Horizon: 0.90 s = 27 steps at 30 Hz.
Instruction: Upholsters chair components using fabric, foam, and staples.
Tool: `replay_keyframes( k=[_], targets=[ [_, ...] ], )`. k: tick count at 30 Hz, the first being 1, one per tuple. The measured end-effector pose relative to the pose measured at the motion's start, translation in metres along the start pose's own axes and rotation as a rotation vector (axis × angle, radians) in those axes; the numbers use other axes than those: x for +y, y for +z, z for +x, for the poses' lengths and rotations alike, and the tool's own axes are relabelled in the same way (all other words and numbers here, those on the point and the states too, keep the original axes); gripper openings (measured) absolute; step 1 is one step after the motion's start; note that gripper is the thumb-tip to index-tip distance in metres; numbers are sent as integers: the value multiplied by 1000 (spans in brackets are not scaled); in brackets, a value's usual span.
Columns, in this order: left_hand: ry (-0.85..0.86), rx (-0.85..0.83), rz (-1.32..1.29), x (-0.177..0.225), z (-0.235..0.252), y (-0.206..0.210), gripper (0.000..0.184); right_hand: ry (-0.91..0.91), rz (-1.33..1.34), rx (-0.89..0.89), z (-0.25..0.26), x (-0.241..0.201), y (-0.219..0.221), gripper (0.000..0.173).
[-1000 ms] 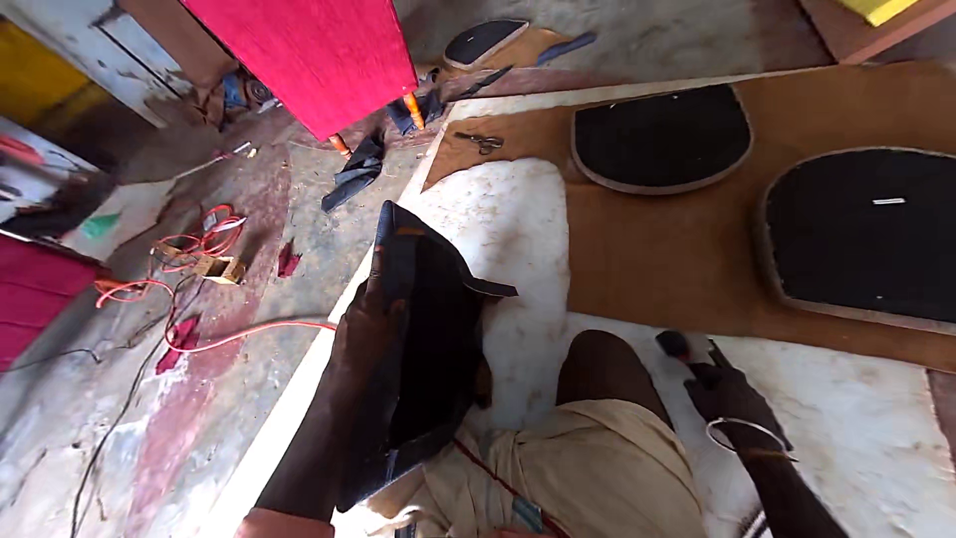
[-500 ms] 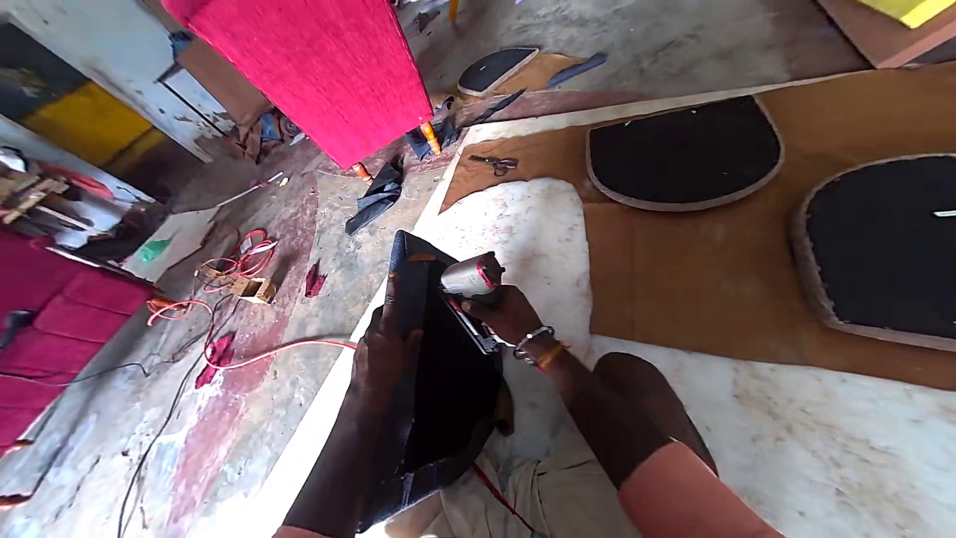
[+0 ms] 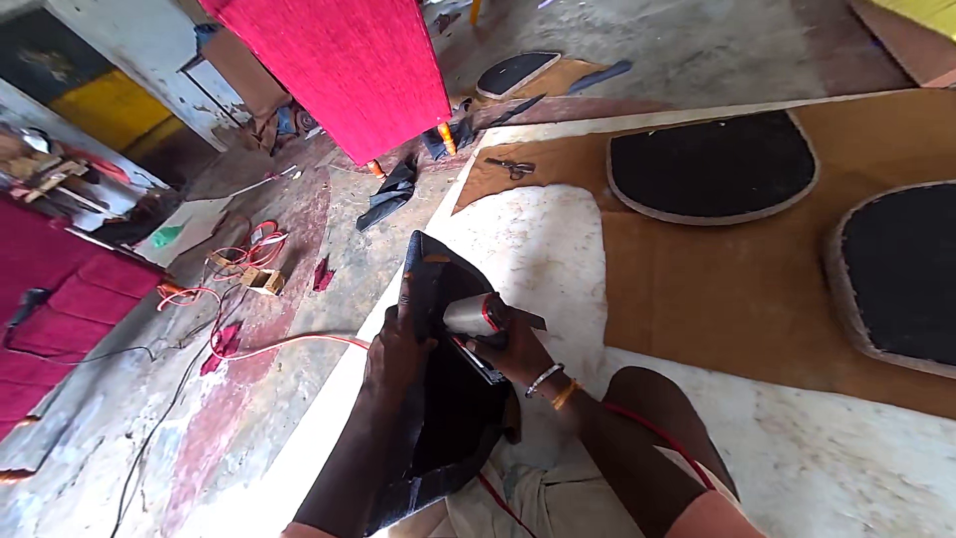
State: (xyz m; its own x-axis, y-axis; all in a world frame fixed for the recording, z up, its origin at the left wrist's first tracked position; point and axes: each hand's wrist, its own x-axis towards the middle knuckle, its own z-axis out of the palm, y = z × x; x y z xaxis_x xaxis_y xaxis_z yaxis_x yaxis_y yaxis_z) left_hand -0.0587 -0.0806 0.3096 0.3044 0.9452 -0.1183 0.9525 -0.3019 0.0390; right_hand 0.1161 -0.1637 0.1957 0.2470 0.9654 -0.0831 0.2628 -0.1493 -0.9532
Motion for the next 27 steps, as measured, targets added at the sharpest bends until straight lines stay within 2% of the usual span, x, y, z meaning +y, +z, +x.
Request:
replay_keyframes(
  k=[7, 9, 11, 13, 14, 16, 17, 20, 23, 27],
  targets=[
    [2, -38, 94, -5, -5, 0, 146, -91, -61, -54, -38, 5, 23, 55],
    [82, -97, 75, -9, -6, -6, 153, -133, -59, -18, -46, 10, 29, 57],
    [214, -165, -78, -25, -9, -13, 152, -151, -31, 21, -51, 14, 31, 57],
    [306, -217, -431, -55, -21, -12, 137, -139, 6, 56, -53, 18, 32, 56],
    [297, -199, -624, -67, -32, -6, 121, -122, 12, 69, -53, 20, 31, 55],
    [192, -151, -737, -81, -63, 5, 81, -52, 15, 54, -53, 20, 27, 53],
    [131, -149, -703, -84, -77, 11, 69, -21, 25, 45, -54, 20, 26, 52],
    [54, -27, -453, -79, -97, 33, 65, -4, 63, 46, -56, 23, 28, 47],
    [-15, 0, -203, -68, -98, 33, 75, -43, 57, 53, -57, 25, 34, 44],
    [-45, -19, -58, -58, -95, 27, 83, -49, -62, -1, -55, 15, 39, 44]
  ],
)
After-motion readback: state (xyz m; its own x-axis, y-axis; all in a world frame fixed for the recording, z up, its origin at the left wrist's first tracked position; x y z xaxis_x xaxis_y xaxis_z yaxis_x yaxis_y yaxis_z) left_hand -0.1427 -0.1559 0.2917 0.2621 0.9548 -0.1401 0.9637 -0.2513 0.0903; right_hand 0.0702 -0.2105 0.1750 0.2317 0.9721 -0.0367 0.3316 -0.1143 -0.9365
